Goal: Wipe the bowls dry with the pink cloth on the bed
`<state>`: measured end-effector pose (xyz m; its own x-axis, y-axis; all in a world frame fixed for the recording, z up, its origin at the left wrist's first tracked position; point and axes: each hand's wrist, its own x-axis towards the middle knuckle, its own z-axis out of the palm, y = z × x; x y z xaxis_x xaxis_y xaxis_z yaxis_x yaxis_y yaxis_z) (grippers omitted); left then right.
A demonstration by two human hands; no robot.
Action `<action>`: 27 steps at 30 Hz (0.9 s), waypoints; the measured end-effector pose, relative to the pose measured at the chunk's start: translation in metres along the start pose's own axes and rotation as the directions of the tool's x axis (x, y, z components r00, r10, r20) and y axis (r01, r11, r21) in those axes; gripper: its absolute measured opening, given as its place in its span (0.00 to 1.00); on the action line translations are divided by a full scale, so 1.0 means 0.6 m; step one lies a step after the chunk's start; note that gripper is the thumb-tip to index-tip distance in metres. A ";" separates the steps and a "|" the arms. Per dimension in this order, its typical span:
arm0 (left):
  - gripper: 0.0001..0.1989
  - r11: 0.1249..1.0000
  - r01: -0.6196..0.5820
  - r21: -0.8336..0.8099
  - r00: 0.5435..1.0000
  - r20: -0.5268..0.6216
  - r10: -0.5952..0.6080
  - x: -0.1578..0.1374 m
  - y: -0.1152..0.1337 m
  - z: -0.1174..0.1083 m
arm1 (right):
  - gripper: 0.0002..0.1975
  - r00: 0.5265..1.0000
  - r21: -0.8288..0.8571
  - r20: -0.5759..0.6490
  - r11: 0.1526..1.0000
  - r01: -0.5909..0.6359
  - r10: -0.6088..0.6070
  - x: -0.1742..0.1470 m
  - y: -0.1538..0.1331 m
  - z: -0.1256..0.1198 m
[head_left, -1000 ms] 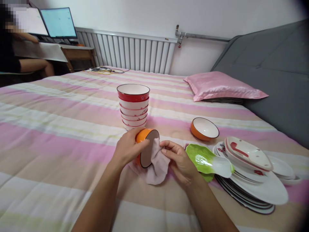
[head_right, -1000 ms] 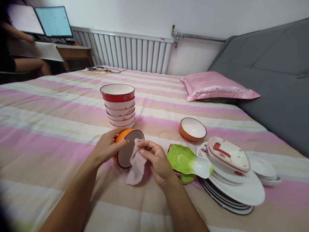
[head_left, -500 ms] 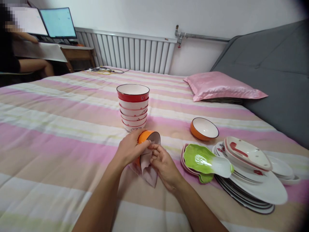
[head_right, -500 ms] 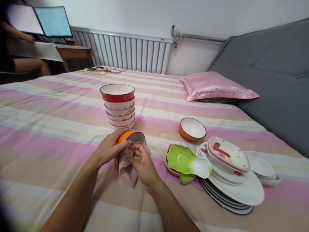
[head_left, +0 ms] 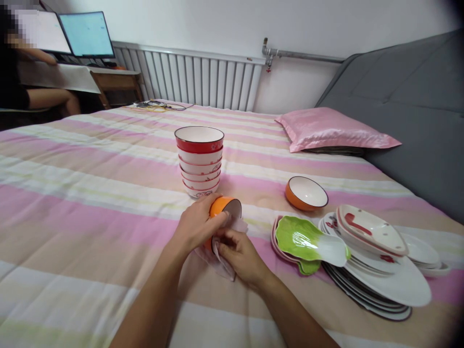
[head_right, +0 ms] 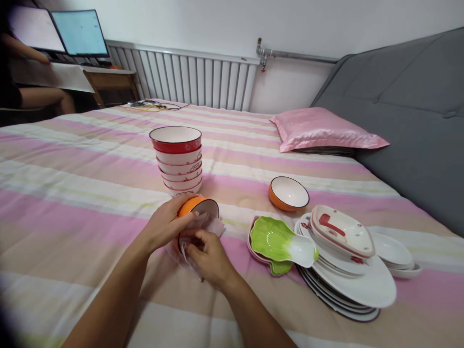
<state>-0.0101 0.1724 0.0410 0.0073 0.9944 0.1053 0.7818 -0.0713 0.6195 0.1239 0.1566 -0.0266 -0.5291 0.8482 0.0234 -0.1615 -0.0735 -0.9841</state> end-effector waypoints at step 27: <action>0.26 0.998 -0.021 0.053 1.000 0.021 0.020 -0.003 0.004 0.001 | 0.18 0.994 -0.781 -0.024 0.623 0.050 -0.109 0.003 -0.002 -0.006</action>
<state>-0.0079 0.1703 0.0418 0.0360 0.9942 0.1009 0.8133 -0.0878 0.5752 0.1259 0.1600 -0.0261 -0.4882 0.8635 0.1265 0.5233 0.4056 -0.7494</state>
